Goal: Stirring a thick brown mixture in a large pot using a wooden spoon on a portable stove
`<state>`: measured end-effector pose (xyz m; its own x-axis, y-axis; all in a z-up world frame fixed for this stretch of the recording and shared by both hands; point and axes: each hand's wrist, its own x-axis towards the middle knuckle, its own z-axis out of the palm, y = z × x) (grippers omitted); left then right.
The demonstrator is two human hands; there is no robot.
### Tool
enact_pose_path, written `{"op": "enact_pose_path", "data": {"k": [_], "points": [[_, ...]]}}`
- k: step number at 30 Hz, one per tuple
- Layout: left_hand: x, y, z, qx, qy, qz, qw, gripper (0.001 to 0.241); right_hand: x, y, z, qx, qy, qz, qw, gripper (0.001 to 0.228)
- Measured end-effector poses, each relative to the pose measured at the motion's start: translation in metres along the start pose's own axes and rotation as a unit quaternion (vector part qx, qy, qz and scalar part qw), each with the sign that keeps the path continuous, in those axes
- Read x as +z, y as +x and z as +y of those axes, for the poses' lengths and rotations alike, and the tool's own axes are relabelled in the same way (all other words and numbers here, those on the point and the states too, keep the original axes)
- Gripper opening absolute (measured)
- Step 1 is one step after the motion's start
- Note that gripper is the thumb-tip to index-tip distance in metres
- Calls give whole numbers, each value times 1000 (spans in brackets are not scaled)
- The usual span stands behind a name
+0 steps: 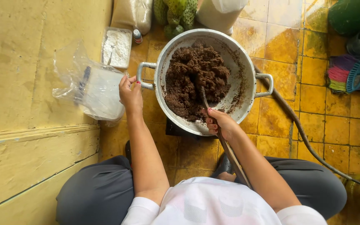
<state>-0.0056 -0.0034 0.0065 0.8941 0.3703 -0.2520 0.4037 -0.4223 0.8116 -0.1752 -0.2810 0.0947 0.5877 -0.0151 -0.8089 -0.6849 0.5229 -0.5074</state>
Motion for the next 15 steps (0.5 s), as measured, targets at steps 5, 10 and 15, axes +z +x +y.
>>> {"op": "enact_pose_path", "data": {"k": [5, 10, 15], "points": [[2, -2, -10, -7, 24, 6, 1000, 22, -19, -19, -7, -5, 60, -35, 998, 20], [5, -18, 4, -4, 30, 16, 999, 28, -36, -49, -15, -24, 68, -43, 996, 21], [7, -26, 11, 10, 55, 5, 998, 39, -65, -63, -16, -70, -34, 10, 997, 24]]}}
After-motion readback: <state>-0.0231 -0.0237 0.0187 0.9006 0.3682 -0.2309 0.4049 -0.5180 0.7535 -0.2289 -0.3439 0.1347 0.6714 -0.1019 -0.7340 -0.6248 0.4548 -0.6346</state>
